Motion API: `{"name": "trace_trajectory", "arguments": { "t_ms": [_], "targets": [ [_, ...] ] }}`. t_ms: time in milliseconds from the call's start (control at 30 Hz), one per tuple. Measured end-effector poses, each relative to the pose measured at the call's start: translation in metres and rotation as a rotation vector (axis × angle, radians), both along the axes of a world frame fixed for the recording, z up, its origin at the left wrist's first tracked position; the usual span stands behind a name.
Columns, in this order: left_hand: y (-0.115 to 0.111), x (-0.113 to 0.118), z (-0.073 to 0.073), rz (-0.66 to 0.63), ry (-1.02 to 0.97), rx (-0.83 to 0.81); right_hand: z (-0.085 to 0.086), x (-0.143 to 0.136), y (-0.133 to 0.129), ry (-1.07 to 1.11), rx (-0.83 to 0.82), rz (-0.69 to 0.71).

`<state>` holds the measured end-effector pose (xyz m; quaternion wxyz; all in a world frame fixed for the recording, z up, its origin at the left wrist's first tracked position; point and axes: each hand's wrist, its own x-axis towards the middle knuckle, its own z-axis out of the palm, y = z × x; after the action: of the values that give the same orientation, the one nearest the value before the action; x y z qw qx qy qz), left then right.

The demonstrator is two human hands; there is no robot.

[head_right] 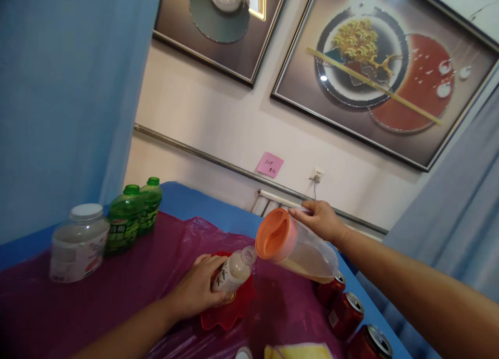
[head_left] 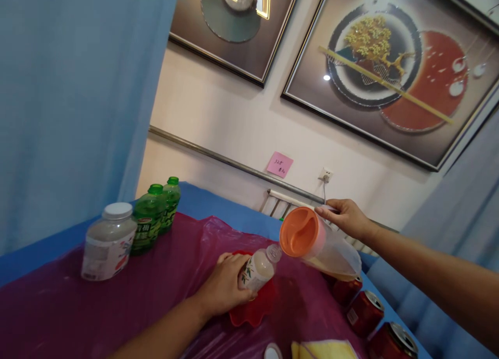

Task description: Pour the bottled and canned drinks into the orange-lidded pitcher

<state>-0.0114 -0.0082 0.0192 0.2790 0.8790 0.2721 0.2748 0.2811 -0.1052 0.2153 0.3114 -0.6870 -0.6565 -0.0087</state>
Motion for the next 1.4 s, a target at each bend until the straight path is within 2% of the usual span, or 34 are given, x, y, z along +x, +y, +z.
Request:
{"name": "trace_trajectory", "arguments": {
  "t_ms": [1100,1400],
  "targets": [
    [0.0023,0.0012,-0.0058,-0.012,-0.025,0.021,-0.0034,-0.0025,-0.0013,0.004,-0.028,-0.006],
    [0.001,0.0002,-0.0027,-0.011,-0.011,0.007,-0.0031,-0.0034,-0.0032,0.003,-0.011,0.003]
  ]
}}
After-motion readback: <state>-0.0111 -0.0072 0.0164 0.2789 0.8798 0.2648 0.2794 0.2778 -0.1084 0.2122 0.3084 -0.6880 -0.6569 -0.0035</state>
